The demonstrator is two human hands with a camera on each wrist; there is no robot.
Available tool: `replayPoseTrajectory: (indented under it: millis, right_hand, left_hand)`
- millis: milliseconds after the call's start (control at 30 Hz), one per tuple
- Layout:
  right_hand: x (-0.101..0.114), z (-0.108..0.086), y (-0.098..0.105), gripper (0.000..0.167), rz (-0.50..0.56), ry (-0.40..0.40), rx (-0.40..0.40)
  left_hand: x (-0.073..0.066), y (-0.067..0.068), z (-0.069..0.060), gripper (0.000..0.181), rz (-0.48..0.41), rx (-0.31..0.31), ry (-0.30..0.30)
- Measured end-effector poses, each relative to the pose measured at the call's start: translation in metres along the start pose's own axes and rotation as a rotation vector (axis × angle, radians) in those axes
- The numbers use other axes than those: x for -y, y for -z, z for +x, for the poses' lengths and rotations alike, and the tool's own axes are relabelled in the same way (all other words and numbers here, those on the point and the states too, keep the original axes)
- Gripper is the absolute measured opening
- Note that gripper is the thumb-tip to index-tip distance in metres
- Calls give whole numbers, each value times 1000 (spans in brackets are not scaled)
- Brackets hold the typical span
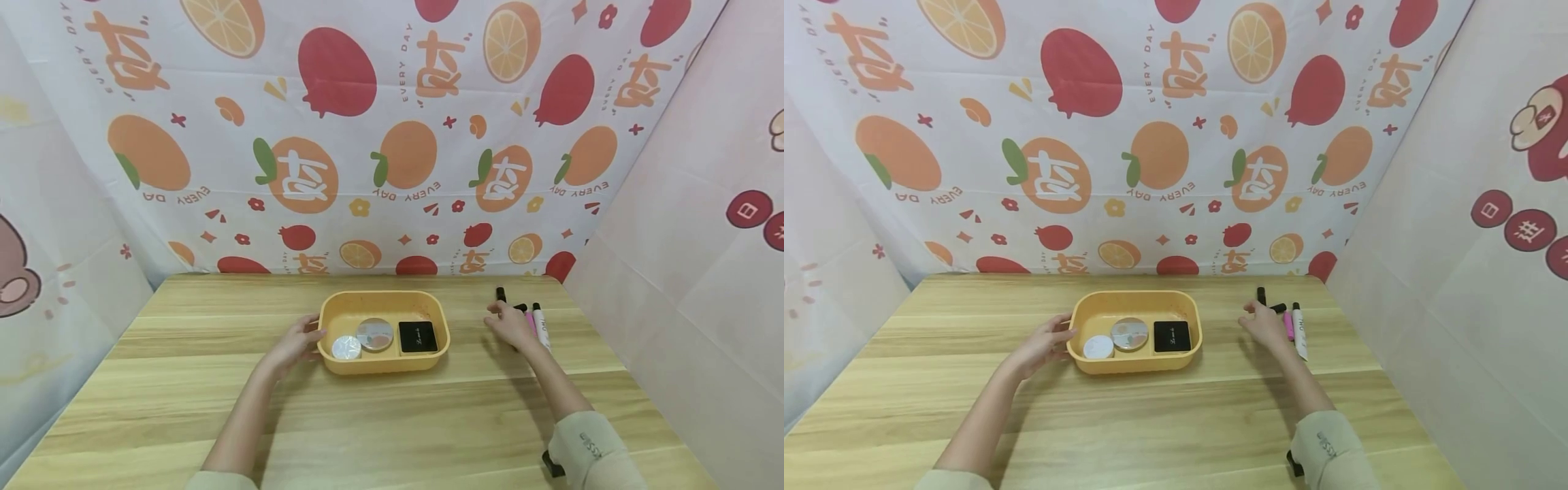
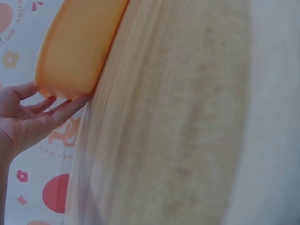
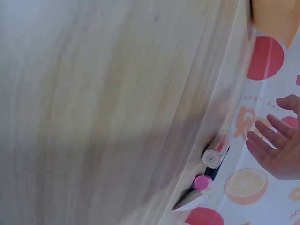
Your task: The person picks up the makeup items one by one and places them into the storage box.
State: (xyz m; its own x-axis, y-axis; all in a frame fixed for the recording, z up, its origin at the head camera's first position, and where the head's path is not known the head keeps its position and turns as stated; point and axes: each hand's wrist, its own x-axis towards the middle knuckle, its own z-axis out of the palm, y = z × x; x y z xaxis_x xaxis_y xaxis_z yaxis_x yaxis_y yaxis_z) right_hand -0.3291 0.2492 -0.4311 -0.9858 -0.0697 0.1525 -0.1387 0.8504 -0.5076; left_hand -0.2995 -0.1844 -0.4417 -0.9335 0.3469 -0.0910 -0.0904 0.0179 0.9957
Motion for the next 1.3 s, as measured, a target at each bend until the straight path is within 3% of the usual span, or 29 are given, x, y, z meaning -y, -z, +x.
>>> replayPoseTrajectory:
  millis: [600,933,1300]
  right_hand:
    - [-14,-4,-1,39,-82,-66,12]
    - [-19,-15,-6,34,-256,-73,-8]
    - [-25,-19,-12,34,-323,-71,-25]
  left_hand:
    - [5,3,-3,53,8,-23,-17]
    - [7,2,-7,53,13,-23,-22]
    - [10,2,-7,53,-1,-9,-31]
